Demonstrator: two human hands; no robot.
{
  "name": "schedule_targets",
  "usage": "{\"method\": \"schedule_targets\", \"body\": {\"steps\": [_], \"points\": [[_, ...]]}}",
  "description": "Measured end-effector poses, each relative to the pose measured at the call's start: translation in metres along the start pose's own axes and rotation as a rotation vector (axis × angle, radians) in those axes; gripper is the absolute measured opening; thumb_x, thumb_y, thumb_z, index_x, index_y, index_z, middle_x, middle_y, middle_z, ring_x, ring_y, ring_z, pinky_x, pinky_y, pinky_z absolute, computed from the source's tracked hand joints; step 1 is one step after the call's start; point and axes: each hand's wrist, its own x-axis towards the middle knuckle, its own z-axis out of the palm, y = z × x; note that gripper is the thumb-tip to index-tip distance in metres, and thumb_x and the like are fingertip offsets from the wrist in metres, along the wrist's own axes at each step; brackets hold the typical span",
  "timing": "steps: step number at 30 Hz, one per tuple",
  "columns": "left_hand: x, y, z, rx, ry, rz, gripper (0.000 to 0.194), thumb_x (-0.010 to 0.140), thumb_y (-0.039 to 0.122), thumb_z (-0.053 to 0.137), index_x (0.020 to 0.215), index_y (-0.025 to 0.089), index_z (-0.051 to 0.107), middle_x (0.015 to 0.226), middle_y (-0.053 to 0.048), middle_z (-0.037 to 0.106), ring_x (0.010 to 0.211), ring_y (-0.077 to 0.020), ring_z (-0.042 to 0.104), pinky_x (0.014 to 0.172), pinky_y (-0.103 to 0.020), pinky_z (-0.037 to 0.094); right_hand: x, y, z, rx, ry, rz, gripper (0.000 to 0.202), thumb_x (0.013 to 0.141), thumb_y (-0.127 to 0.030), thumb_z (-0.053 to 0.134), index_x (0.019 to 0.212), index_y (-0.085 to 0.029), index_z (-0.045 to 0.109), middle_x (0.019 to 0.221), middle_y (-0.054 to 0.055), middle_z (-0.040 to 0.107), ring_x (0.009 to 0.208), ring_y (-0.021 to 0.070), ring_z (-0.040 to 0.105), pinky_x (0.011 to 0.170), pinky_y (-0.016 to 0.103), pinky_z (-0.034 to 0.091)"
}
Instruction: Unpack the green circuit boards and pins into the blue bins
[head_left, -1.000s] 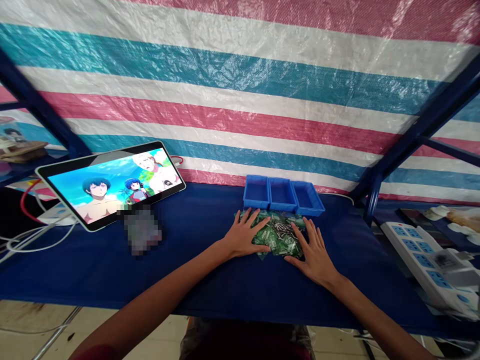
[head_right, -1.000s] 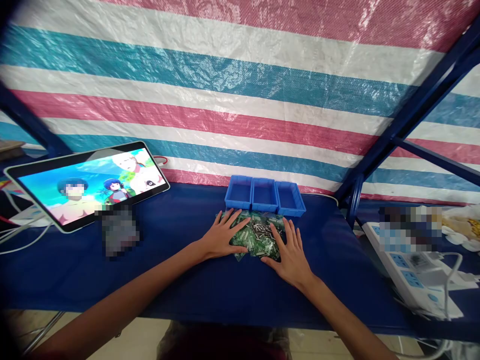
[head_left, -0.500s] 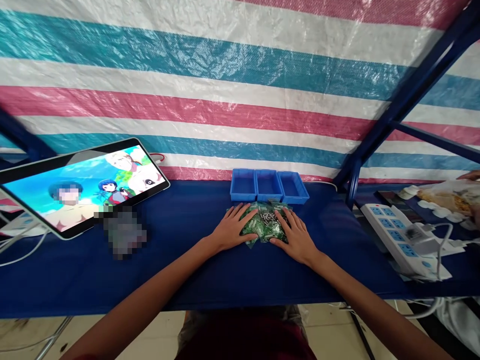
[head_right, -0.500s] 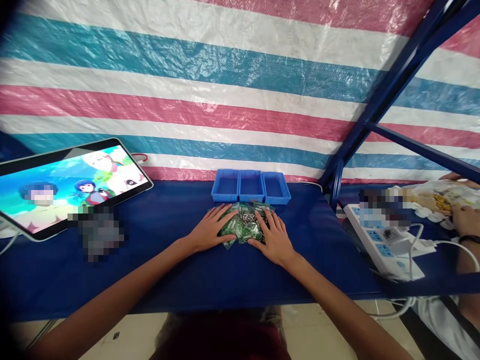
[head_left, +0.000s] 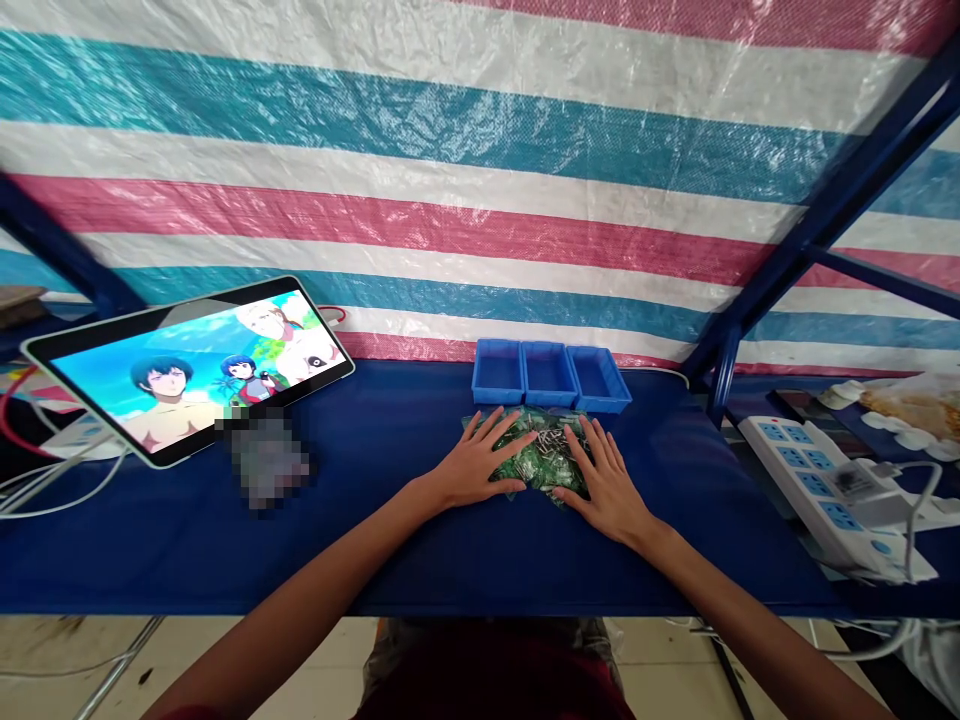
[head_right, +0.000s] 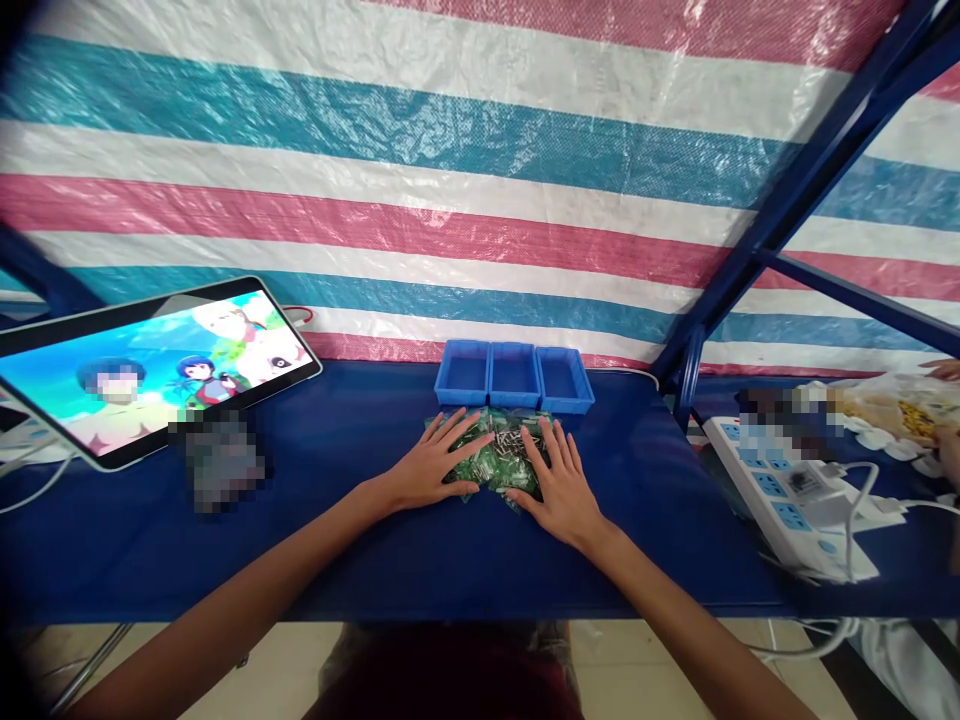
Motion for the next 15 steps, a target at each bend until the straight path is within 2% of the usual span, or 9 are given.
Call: {"method": "schedule_targets", "body": {"steps": [5,15], "points": [[-0.0008,-0.0013,0.0006,0.004,-0.043,0.008,0.067,0.090,0.065,0.032,0.149,0.036,0.017,0.158,-0.002,0.011,0.145,-0.0330,0.007,0.115,-0.055,0.007,-0.0004,0.0018,0.0036,-0.011,-0.075,-0.004,0.076,0.092,-0.061,0.032,0.151,-0.032,-0.008,0.158,0.003,-0.009,0.144,0.0331,0.000,0.114,0.057,0.019],[-0.0015,-0.0013,0.0013,0.017,0.018,0.014,0.070,0.089,0.065,0.034,0.150,0.033,0.018,0.158,-0.004,0.013,0.145,-0.0334,0.009,0.115,-0.055,0.007,0.0008,0.0032,-0.0002,0.029,-0.054,-0.007,0.074,0.095,-0.057,0.030,0.150,-0.030,-0.010,0.158,0.002,-0.012,0.144,0.0315,-0.003,0.114,0.055,0.018]]}}
